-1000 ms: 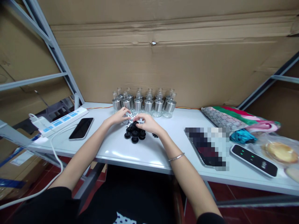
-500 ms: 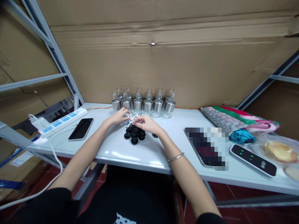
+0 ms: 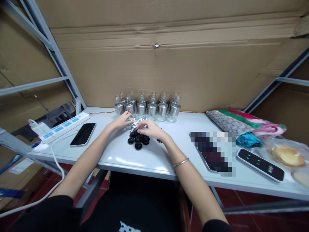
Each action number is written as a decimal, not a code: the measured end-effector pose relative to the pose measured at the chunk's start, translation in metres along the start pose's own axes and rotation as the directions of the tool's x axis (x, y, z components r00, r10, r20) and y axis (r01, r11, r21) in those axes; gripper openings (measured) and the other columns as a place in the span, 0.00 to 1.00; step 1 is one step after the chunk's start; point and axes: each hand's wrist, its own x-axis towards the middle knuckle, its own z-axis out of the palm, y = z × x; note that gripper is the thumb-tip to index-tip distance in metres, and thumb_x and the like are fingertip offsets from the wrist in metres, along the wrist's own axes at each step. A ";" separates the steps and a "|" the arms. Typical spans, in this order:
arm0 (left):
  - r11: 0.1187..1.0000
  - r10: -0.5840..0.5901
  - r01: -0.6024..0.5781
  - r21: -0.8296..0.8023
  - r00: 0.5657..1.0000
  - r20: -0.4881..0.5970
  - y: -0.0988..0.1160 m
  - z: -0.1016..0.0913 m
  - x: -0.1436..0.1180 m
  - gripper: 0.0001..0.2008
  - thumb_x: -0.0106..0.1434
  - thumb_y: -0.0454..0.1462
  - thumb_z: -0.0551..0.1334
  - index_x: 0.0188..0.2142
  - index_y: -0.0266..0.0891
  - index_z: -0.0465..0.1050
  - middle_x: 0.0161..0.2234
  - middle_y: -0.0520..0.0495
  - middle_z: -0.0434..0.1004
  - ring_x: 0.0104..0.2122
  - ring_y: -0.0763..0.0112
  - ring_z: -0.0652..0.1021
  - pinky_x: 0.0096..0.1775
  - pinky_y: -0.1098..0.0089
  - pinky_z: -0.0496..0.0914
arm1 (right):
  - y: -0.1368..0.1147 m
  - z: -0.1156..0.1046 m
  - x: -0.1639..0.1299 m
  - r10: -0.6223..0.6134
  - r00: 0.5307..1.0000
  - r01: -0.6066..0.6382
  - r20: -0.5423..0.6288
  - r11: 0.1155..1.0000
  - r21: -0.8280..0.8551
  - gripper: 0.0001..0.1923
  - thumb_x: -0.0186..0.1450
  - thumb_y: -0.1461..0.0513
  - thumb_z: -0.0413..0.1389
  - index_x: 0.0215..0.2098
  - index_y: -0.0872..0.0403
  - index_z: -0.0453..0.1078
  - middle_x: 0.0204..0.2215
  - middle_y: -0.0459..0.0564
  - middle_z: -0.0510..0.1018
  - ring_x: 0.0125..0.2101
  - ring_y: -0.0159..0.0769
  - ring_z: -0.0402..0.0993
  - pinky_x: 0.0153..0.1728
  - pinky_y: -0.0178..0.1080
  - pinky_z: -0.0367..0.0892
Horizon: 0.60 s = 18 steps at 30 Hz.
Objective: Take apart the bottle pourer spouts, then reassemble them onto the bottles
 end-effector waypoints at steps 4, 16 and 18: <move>0.995 0.096 -0.095 0.016 0.985 -0.146 0.007 -0.006 0.001 0.12 0.62 0.43 0.56 0.41 0.39 0.67 0.44 0.45 0.63 0.46 0.66 0.69 0.52 0.64 0.64 | 0.001 0.001 0.002 -0.008 1.000 0.008 -0.023 1.000 0.013 0.06 0.57 0.61 0.56 0.32 0.55 0.73 0.32 0.48 0.78 0.35 0.36 0.73 0.39 0.40 0.64; 0.847 -0.489 0.286 -0.449 0.750 -0.446 -0.037 -0.001 0.019 0.40 0.60 0.41 0.56 0.64 0.36 0.31 0.66 0.34 0.38 0.66 0.59 0.45 0.63 0.58 0.47 | 0.107 -0.025 0.009 0.135 0.909 -0.163 -0.395 0.986 -0.039 0.25 0.56 0.56 0.58 0.51 0.53 0.66 0.43 0.53 0.73 0.45 0.42 0.68 0.49 0.49 0.61; 0.826 -0.505 0.301 -0.476 0.770 -0.389 -0.043 0.005 0.022 0.42 0.61 0.42 0.56 0.64 0.33 0.29 0.66 0.33 0.36 0.66 0.61 0.44 0.63 0.60 0.47 | 0.110 -0.024 0.010 0.111 0.929 -0.152 -0.353 0.984 -0.090 0.24 0.58 0.56 0.56 0.53 0.52 0.66 0.44 0.54 0.72 0.47 0.41 0.68 0.52 0.50 0.59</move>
